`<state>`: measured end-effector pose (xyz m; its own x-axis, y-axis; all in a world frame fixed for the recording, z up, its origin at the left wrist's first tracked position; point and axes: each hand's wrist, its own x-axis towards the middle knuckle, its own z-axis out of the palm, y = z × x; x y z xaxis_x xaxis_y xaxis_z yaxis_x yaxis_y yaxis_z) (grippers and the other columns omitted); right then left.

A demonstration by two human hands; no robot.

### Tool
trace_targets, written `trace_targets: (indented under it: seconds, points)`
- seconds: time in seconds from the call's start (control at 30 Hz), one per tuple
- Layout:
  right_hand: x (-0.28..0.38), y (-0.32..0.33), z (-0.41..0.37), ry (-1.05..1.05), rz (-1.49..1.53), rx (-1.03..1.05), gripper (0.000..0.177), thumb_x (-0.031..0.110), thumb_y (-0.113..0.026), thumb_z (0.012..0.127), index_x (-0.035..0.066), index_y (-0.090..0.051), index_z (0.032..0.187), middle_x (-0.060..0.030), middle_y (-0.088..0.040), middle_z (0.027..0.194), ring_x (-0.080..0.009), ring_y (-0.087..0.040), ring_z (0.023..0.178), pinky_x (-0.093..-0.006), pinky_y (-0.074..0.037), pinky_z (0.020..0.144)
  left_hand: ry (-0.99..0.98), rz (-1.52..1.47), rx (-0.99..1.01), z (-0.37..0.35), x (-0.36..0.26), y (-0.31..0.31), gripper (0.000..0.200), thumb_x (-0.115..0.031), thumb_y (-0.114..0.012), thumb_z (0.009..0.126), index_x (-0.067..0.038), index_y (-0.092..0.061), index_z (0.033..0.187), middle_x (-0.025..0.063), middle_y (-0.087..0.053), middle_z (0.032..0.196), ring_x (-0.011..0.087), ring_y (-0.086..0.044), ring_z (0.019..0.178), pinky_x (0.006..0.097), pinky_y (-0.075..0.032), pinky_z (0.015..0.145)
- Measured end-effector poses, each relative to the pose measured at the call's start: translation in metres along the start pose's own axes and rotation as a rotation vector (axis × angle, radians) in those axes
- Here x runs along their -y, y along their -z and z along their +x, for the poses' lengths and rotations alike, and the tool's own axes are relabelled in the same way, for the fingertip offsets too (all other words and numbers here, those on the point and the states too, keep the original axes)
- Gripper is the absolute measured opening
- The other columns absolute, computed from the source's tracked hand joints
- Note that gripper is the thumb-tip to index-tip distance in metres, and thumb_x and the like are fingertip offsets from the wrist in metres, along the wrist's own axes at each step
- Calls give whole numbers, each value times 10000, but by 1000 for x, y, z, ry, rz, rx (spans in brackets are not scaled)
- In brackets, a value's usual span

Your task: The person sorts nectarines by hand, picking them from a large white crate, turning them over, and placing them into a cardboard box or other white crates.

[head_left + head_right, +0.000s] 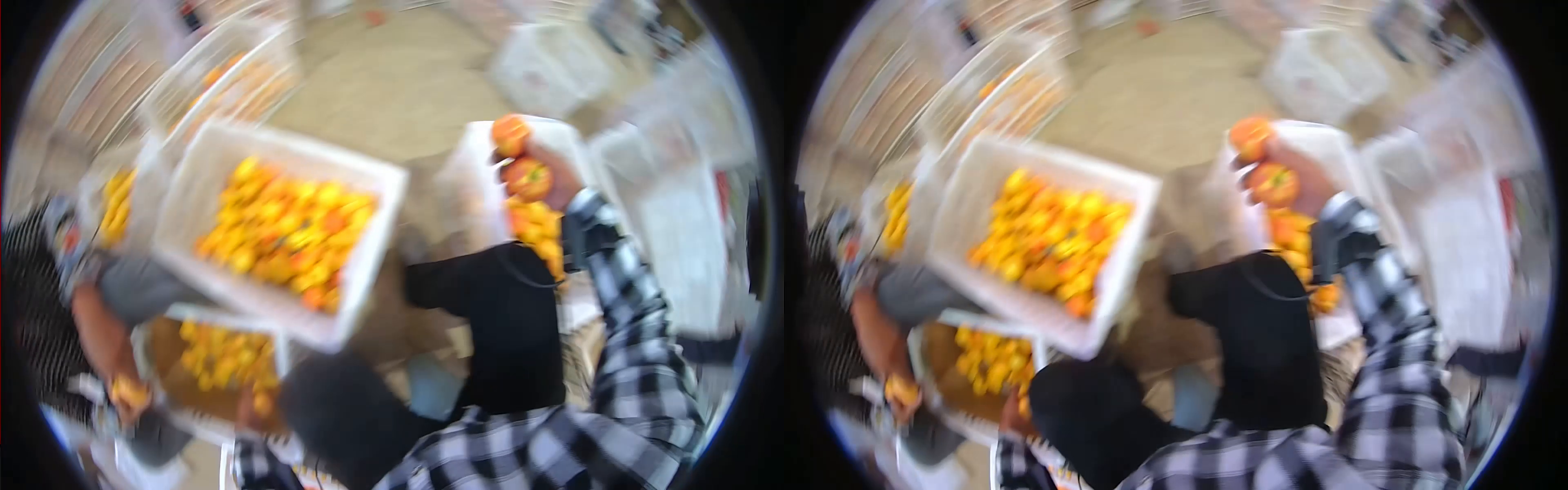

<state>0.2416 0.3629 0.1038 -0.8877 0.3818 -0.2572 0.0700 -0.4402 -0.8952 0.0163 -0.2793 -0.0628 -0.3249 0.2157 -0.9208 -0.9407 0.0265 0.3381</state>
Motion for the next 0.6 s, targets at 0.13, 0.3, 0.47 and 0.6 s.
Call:
trace_targets:
  seconds: [0.13,0.3,0.47,0.6]
  points:
    - [-35,94,-165,122,326,-462,509,438,-520,935,41,-469,1251,-140,-601,1079,-246,-637,877,-386,-558,671,-45,45,63,16,30,0,445,-401,-449,969,-74,-510,1265,143,-562,1226,269,-552,1119,466,-485,912]
    - [-123,175,-275,39,358,-1045,432,400,-598,908,87,-525,1198,-100,-631,998,-229,-648,832,-377,-570,668,-171,255,-68,15,9,-89,412,-351,-434,972,-64,-512,1258,142,-566,1214,261,-561,1100,452,-486,904]
    - [-170,225,-384,239,447,-1381,395,423,-612,892,107,-532,1116,-85,-632,917,-233,-642,787,-403,-557,662,-372,402,-125,10,0,-154,381,-301,-419,976,-55,-514,1251,140,-570,1202,254,-569,1081,439,-487,896]
    - [-223,251,-422,-119,646,-1542,346,386,-598,894,119,-532,1104,-88,-617,874,-255,-639,741,-408,-554,659,-541,454,-157,7,-22,-164,359,-261,-407,979,-47,-516,1246,139,-573,1192,248,-576,1066,428,-487,889]
